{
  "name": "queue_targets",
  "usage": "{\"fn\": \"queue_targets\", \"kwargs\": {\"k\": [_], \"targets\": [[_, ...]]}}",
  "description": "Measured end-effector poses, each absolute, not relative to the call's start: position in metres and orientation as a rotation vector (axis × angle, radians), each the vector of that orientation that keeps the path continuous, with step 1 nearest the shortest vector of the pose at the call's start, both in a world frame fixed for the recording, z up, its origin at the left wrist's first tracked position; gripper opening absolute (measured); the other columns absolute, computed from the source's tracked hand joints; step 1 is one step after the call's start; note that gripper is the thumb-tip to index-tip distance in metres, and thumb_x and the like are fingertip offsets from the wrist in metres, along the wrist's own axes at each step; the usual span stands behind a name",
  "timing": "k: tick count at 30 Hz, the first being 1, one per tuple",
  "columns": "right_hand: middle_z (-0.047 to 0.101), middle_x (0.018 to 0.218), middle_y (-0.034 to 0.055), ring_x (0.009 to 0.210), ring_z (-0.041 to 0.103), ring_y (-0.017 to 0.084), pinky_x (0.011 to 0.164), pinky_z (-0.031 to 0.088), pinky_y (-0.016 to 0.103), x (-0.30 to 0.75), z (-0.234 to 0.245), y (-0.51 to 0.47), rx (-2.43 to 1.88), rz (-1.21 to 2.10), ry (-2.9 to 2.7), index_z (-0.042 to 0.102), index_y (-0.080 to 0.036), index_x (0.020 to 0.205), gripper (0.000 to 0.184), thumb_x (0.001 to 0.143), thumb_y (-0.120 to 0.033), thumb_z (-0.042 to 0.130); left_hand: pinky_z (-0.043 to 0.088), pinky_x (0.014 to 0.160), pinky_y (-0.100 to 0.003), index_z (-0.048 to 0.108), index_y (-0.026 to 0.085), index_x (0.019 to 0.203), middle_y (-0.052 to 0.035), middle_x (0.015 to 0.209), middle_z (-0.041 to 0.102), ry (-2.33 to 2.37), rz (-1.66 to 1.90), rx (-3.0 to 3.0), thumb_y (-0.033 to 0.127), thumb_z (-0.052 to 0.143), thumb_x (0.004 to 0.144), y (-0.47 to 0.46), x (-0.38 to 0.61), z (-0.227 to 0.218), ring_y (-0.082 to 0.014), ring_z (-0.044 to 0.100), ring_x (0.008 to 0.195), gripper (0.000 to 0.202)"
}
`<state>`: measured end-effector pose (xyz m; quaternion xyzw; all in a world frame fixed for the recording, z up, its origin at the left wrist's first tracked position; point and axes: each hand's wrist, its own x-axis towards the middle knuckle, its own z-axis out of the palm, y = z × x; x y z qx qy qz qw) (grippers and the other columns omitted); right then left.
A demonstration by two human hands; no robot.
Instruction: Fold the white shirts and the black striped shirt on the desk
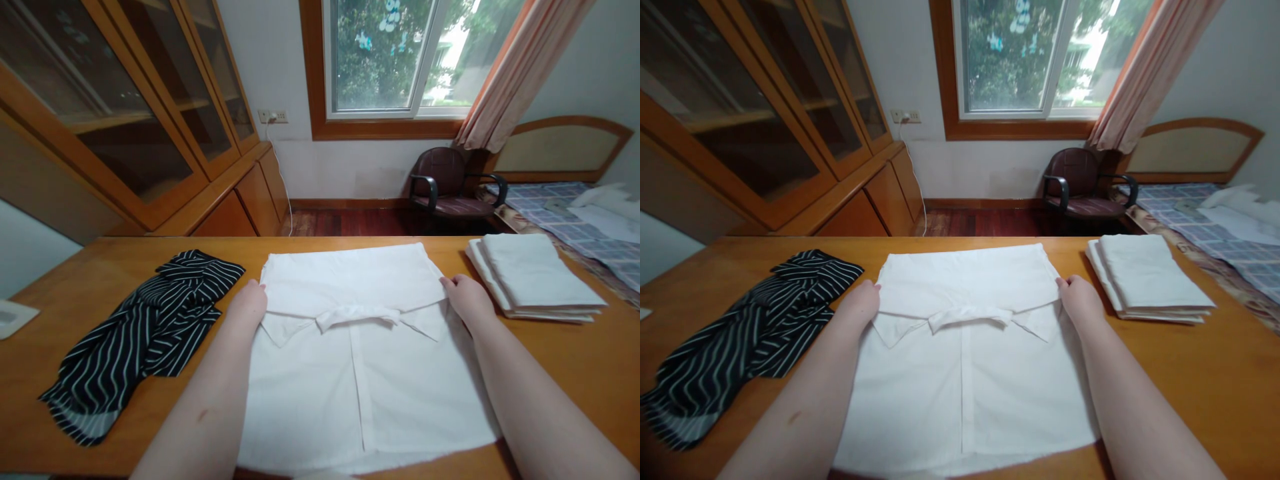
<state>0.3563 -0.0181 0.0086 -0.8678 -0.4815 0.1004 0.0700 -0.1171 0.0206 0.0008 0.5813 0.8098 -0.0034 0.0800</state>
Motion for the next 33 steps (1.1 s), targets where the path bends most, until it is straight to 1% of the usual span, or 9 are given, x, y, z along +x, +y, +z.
{"fn": "queue_targets", "kwargs": {"k": [3,8,13,20,24,27,30,31,33], "targets": [[0.068,0.087,0.0147,0.082,0.062,0.027,0.062,0.039,0.032,0.354,0.012,-0.020,-2.610,0.297,-1.439,0.065,-0.015,0.095,0.040,0.088,-0.044,0.038,0.045,0.069,-0.032,0.056,0.012,0.099,-0.0197,0.096,0.067,2.441,-0.047,1.681,0.028,0.031,0.093,0.019,-0.117,0.008,-0.0265,0.065,0.091,0.031],[0.068,0.087,0.0153,0.082,0.062,0.027,0.064,0.040,0.032,0.354,0.012,-0.020,-2.613,0.302,-1.474,0.065,-0.015,0.094,0.041,0.089,-0.043,0.037,0.045,0.071,-0.031,0.057,0.011,0.099,-0.0195,0.098,0.067,2.427,-0.003,1.714,0.028,0.029,0.093,0.017,-0.118,0.014,-0.0256,0.065,0.091,0.033],[0.068,0.094,0.0172,0.088,0.063,0.028,0.070,0.043,0.034,0.358,0.002,-0.015,-2.670,0.411,-1.602,0.066,-0.013,0.092,0.038,0.088,-0.041,0.039,0.046,0.073,-0.033,0.060,0.011,0.099,-0.0209,0.101,0.066,2.408,-0.138,1.688,0.031,0.033,0.092,0.019,-0.119,0.012,-0.0275,0.064,0.095,0.034],[0.067,0.097,0.0206,0.092,0.063,0.030,0.074,0.044,0.036,0.359,-0.003,-0.014,-2.689,0.357,-1.620,0.066,-0.010,0.095,0.042,0.090,-0.039,0.035,0.047,0.074,-0.031,0.062,0.012,0.095,-0.0195,0.097,0.067,2.443,-0.100,1.713,0.028,0.037,0.090,0.021,-0.119,0.006,-0.0263,0.065,0.093,0.030],[0.067,0.096,0.0192,0.092,0.063,0.029,0.074,0.045,0.037,0.357,-0.001,-0.014,-2.705,0.365,-1.612,0.065,-0.012,0.096,0.042,0.090,-0.041,0.035,0.047,0.073,-0.032,0.063,0.012,0.093,-0.0193,0.095,0.068,2.433,-0.098,1.727,0.025,0.041,0.088,0.023,-0.121,0.002,-0.0271,0.065,0.090,0.026],[0.067,0.096,0.0174,0.091,0.063,0.030,0.074,0.046,0.038,0.357,0.002,-0.016,-2.718,0.373,-1.584,0.065,-0.014,0.094,0.042,0.087,-0.045,0.038,0.048,0.072,-0.034,0.062,0.012,0.096,-0.0189,0.094,0.067,2.440,-0.102,1.718,0.025,0.045,0.086,0.021,-0.122,0.005,-0.0282,0.065,0.089,0.024],[0.066,0.097,0.0169,0.092,0.062,0.031,0.075,0.046,0.040,0.354,0.005,-0.020,-2.696,0.215,-1.548,0.064,-0.014,0.098,0.042,0.084,-0.048,0.044,0.048,0.077,-0.037,0.060,0.012,0.102,-0.0185,0.102,0.065,2.511,0.071,1.820,0.025,0.045,0.085,0.013,-0.111,0.015,-0.0293,0.063,0.094,0.026],[0.065,0.101,0.0173,0.095,0.061,0.032,0.078,0.046,0.041,0.351,0.006,-0.022,-2.651,0.104,-1.571,0.063,-0.014,0.102,0.043,0.082,-0.048,0.046,0.048,0.081,-0.038,0.059,0.013,0.105,-0.0182,0.108,0.063,2.517,0.187,1.905,0.026,0.044,0.086,0.010,-0.104,0.018,-0.0293,0.061,0.098,0.028],[0.060,0.116,0.0181,0.108,0.055,0.033,0.090,0.042,0.044,0.342,0.003,-0.024,-2.455,-0.108,-1.734,0.058,-0.013,0.113,0.050,0.079,-0.049,0.052,0.043,0.093,-0.039,0.056,0.013,0.115,-0.0164,0.123,0.057,2.423,0.427,2.140,0.028,0.042,0.087,0.003,-0.087,0.021,-0.0285,0.054,0.112,0.034]]}}
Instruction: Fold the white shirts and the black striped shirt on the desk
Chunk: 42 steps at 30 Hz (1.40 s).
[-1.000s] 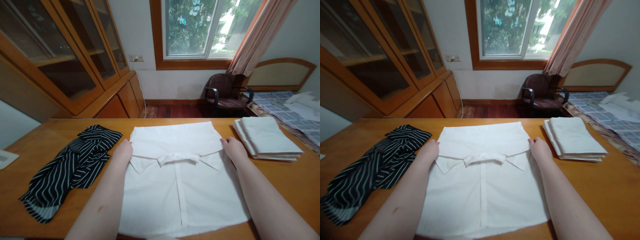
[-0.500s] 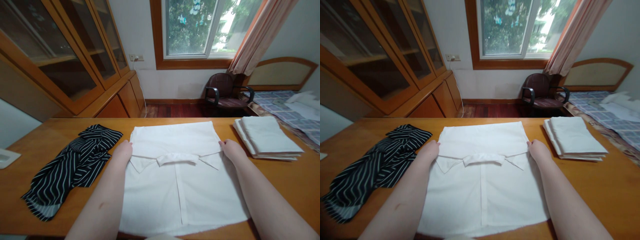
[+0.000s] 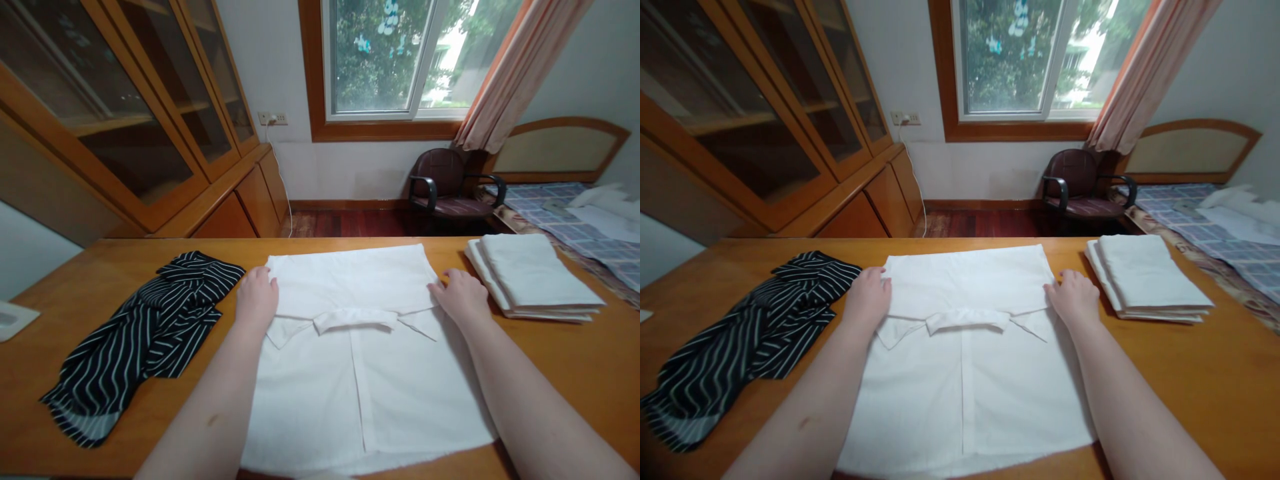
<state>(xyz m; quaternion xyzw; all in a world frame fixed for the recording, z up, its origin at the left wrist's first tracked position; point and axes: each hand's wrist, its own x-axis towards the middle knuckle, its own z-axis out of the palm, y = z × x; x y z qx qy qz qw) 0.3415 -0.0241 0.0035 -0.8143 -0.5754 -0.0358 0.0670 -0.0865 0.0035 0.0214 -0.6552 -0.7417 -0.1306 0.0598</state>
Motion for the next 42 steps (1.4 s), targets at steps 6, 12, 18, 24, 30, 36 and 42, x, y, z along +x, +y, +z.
{"fn": "queue_targets", "kwargs": {"k": [6,12,18,24,30,36,42], "targets": [[0.024,0.151,0.0134,0.138,0.021,0.029,0.111,0.019,0.047,0.312,-0.020,-0.024,-2.019,0.031,-2.316,0.035,-0.017,0.141,0.071,0.085,-0.059,0.041,0.016,0.113,-0.045,0.041,0.023,0.138,-0.0078,0.153,0.023,-1.899,-0.219,-2.516,0.044,0.043,0.088,-0.001,-0.048,-0.001,-0.0283,0.018,0.140,0.054],[0.019,0.153,0.0126,0.140,0.016,0.027,0.112,0.017,0.046,0.311,-0.027,-0.023,-2.139,0.137,-2.331,0.027,-0.019,0.146,0.074,0.087,-0.063,0.033,0.015,0.112,-0.046,0.026,0.023,0.146,-0.0096,0.154,0.019,-2.096,0.020,-2.504,0.054,0.035,0.088,0.009,-0.060,-0.018,-0.0289,0.013,0.141,0.066],[0.021,0.152,0.0168,0.140,0.016,0.030,0.111,0.016,0.051,0.306,-0.016,-0.025,-2.152,0.189,-2.274,0.031,-0.014,0.144,0.078,0.083,-0.063,0.040,0.017,0.111,-0.051,0.033,0.012,0.143,-0.0183,0.151,0.021,-2.347,-0.007,-2.163,0.056,0.034,0.087,0.011,-0.060,-0.012,-0.0374,0.013,0.139,0.071],[0.014,0.154,0.0150,0.141,0.009,0.027,0.112,0.013,0.049,0.256,0.011,0.006,-1.766,0.212,-2.386,0.028,-0.015,0.144,0.085,0.078,-0.062,0.051,0.016,0.111,-0.051,0.033,0.018,0.143,-0.0125,0.153,0.020,-2.129,-0.176,-2.319,0.046,0.035,0.089,0.042,-0.019,0.006,-0.0326,0.013,0.140,0.060],[0.018,0.153,0.0140,0.141,0.016,0.024,0.112,0.013,0.046,0.203,-0.004,0.050,-1.692,0.143,-2.436,0.026,-0.011,0.145,0.063,0.091,-0.042,0.038,0.014,0.112,-0.049,0.032,0.024,0.143,-0.0043,0.153,0.024,-1.821,-0.236,-2.554,0.034,0.033,0.092,0.063,0.026,-0.013,-0.0251,0.018,0.140,0.052],[0.022,0.153,0.0077,0.140,0.017,0.023,0.112,0.012,0.045,0.220,-0.022,0.056,-1.888,0.168,-2.400,0.025,-0.019,0.146,0.069,0.090,-0.060,0.024,0.016,0.111,-0.051,0.030,0.025,0.144,-0.0070,0.151,0.028,-1.932,-0.207,-2.553,0.055,0.026,0.090,0.064,0.010,-0.029,-0.0260,0.021,0.139,0.062],[0.019,0.153,0.0109,0.140,0.015,0.026,0.112,0.012,0.042,0.279,-0.023,0.060,-2.201,0.145,-2.185,0.022,-0.015,0.147,0.077,0.088,-0.064,0.022,0.016,0.111,-0.047,0.028,0.021,0.146,-0.0097,0.152,0.023,-2.176,-0.157,-2.343,0.057,0.024,0.089,0.077,-0.036,-0.029,-0.0278,0.018,0.140,0.067]]}}
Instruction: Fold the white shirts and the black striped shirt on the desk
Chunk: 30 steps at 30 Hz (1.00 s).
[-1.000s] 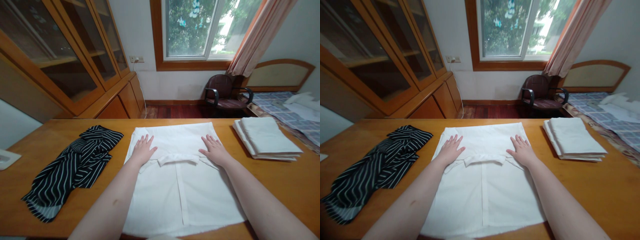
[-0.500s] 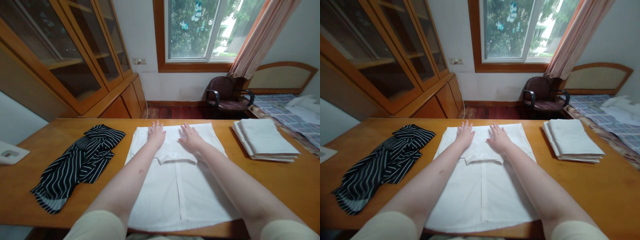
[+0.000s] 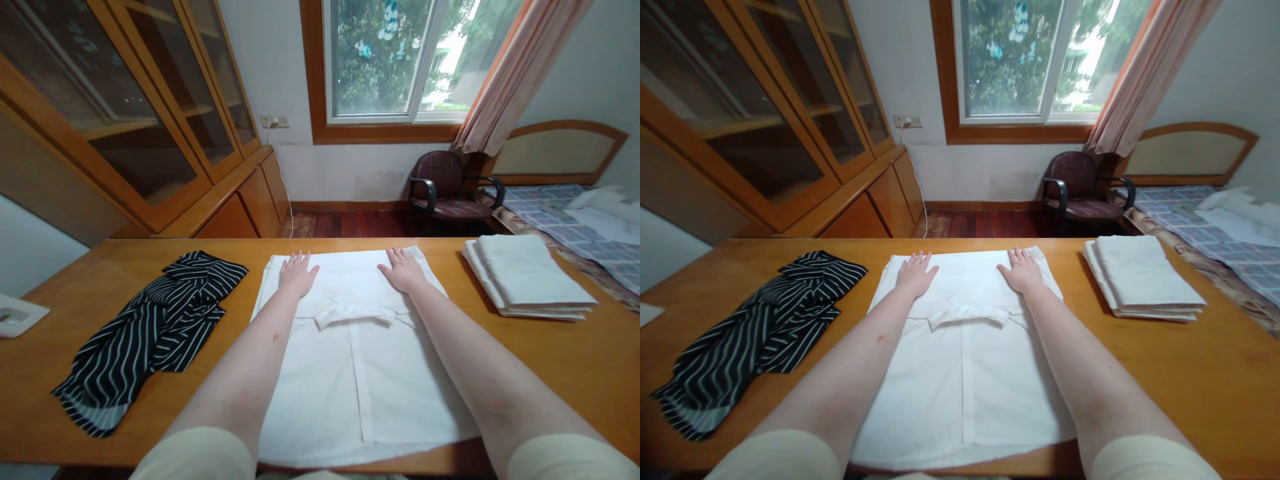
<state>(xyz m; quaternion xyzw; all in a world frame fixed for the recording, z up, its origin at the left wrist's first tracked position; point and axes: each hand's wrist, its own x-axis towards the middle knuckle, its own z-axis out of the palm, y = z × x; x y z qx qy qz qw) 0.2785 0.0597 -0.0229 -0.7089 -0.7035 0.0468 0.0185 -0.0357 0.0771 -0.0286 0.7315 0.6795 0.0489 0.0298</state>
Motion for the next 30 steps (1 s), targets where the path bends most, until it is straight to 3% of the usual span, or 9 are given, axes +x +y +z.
{"fn": "queue_targets", "kwargs": {"k": [6,13,20,25,30], "targets": [[0.017,0.154,0.0114,0.141,0.012,0.023,0.112,0.012,0.044,0.304,-0.024,0.059,-2.299,0.178,-2.101,0.017,-0.010,0.148,0.081,0.088,-0.064,0.019,0.015,0.113,-0.040,0.026,0.011,0.146,-0.0139,0.152,0.022,2.183,0.094,2.199,0.055,0.022,0.089,0.083,-0.063,-0.032,-0.0259,0.017,0.141,0.072],[0.014,0.154,0.0140,0.141,0.010,0.026,0.111,0.014,0.047,0.305,-0.029,0.063,-2.356,0.139,-1.980,0.018,-0.007,0.147,0.087,0.085,-0.068,0.018,0.014,0.113,-0.040,0.024,0.009,0.146,-0.0140,0.152,0.021,2.145,0.091,2.226,0.055,0.021,0.089,0.090,-0.064,-0.030,-0.0257,0.016,0.141,0.073],[0.017,0.153,0.0173,0.139,0.015,0.031,0.109,0.012,0.055,0.323,-0.030,0.071,-2.424,0.158,-1.848,0.014,-0.008,0.148,0.088,0.084,-0.068,0.018,0.009,0.113,-0.051,0.027,0.009,0.145,-0.0140,0.153,0.019,2.355,0.193,2.012,0.056,0.022,0.088,0.095,-0.064,-0.029,-0.0300,0.010,0.141,0.074],[0.017,0.152,0.0184,0.139,0.015,0.030,0.110,0.010,0.053,0.331,-0.033,0.075,-2.437,0.153,-1.731,0.015,-0.003,0.147,0.090,0.084,-0.067,0.020,0.011,0.113,-0.048,0.023,0.004,0.145,-0.0182,0.153,0.015,2.472,0.326,1.833,0.054,0.026,0.086,0.099,-0.064,-0.029,-0.0296,0.012,0.141,0.077],[0.024,0.149,0.0227,0.138,0.017,0.032,0.108,0.013,0.055,0.339,-0.032,0.076,-2.486,0.107,-1.543,0.028,-0.001,0.143,0.083,0.086,-0.061,0.024,0.016,0.108,-0.058,0.029,0.001,0.141,-0.0255,0.149,0.022,2.676,0.525,1.502,0.050,0.035,0.084,0.102,-0.070,-0.028,-0.0366,0.018,0.138,0.076]]}}
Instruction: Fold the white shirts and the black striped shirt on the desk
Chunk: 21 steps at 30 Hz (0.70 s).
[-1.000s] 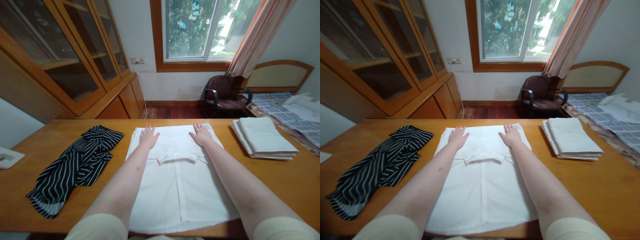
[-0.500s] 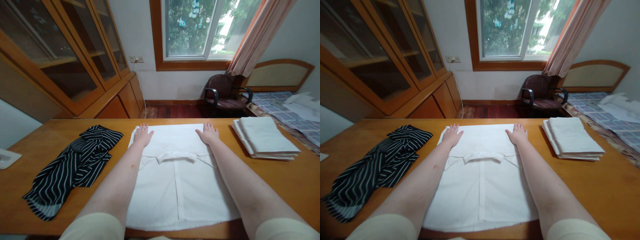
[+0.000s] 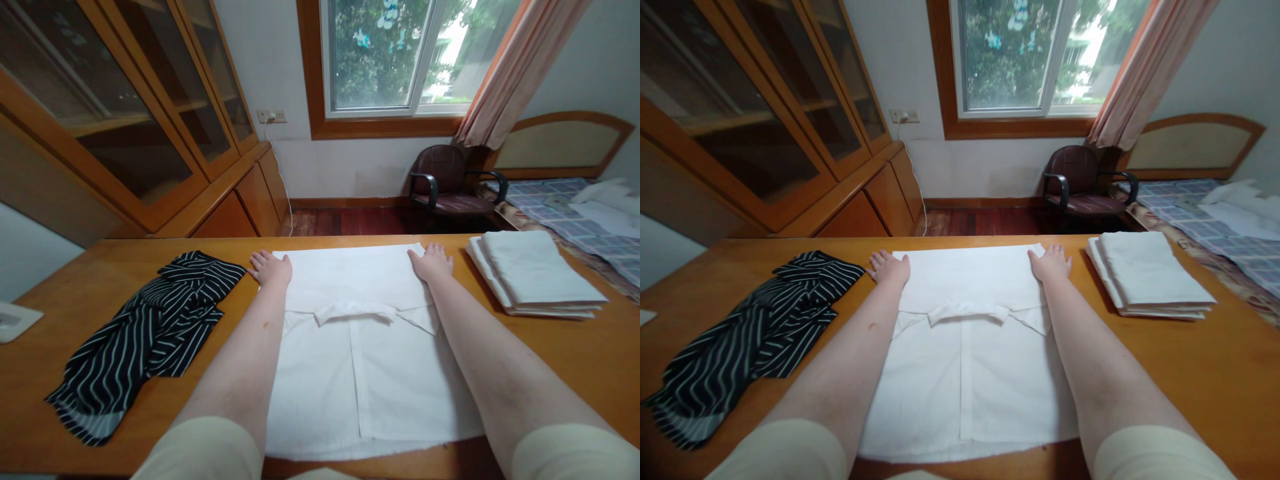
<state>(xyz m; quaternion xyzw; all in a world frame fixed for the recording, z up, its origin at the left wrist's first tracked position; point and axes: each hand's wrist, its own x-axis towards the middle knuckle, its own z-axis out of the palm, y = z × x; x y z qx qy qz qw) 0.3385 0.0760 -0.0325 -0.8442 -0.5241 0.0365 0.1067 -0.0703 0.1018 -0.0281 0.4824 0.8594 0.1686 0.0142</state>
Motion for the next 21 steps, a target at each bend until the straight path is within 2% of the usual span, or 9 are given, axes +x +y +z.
{"fn": "queue_targets", "kwargs": {"k": [2,5,8,11,15,18,21], "targets": [[0.031,0.146,0.0217,0.136,0.023,0.033,0.106,0.016,0.056,0.339,-0.030,0.075,-2.429,0.083,-1.603,0.039,-0.006,0.137,0.072,0.087,-0.056,0.027,0.016,0.107,-0.059,0.039,0.005,0.137,-0.0231,0.147,0.029,2.639,0.548,1.529,0.049,0.037,0.084,0.102,-0.073,-0.028,-0.0366,0.019,0.138,0.069],[0.049,0.131,0.0211,0.123,0.041,0.033,0.101,0.029,0.050,0.338,-0.026,0.074,-2.365,0.051,-1.643,0.053,-0.009,0.123,0.057,0.087,-0.049,0.036,0.019,0.107,-0.058,0.047,0.011,0.131,-0.0187,0.143,0.039,2.585,0.592,1.559,0.047,0.040,0.084,0.102,-0.076,-0.026,-0.0351,0.022,0.137,0.059],[0.059,0.115,0.0182,0.107,0.053,0.030,0.091,0.038,0.042,0.337,-0.023,0.072,-2.320,0.028,-1.581,0.056,-0.012,0.115,0.046,0.084,-0.044,0.044,0.026,0.105,-0.053,0.051,0.014,0.125,-0.0173,0.132,0.052,2.574,0.684,1.540,0.040,0.045,0.083,0.101,-0.078,-0.022,-0.0326,0.038,0.129,0.049],[0.064,0.105,0.0148,0.099,0.057,0.028,0.086,0.041,0.037,0.338,-0.024,0.070,-2.245,0.071,-1.555,0.056,-0.014,0.112,0.040,0.082,-0.040,0.050,0.036,0.098,-0.046,0.056,0.018,0.115,-0.0148,0.115,0.063,2.510,0.752,1.519,0.032,0.049,0.081,0.100,-0.082,-0.021,-0.0293,0.055,0.111,0.037],[0.064,0.107,0.0123,0.096,0.058,0.026,0.082,0.043,0.033,0.341,-0.023,0.067,-2.146,0.187,-1.469,0.054,-0.014,0.117,0.048,0.075,-0.039,0.060,0.043,0.089,-0.039,0.055,0.021,0.113,-0.0117,0.112,0.064,2.371,0.856,1.507,0.029,0.052,0.081,0.099,-0.087,-0.021,-0.0253,0.059,0.103,0.033],[0.067,0.096,0.0105,0.090,0.059,0.025,0.079,0.044,0.033,0.341,-0.014,0.061,-2.070,0.204,-1.466,0.064,-0.014,0.100,0.033,0.077,-0.037,0.056,0.044,0.088,-0.030,0.054,0.019,0.116,-0.0086,0.114,0.062,2.314,0.900,1.554,0.028,0.050,0.084,0.099,-0.088,-0.011,-0.0192,0.059,0.102,0.033],[0.066,0.094,0.0098,0.090,0.059,0.024,0.081,0.044,0.033,0.336,0.006,0.049,-1.922,0.081,-1.424,0.066,-0.015,0.091,0.029,0.080,-0.035,0.049,0.043,0.091,-0.027,0.059,0.018,0.105,-0.0067,0.109,0.061,2.211,1.041,1.731,0.031,0.051,0.084,0.090,-0.083,0.013,-0.0177,0.057,0.102,0.026]]}}
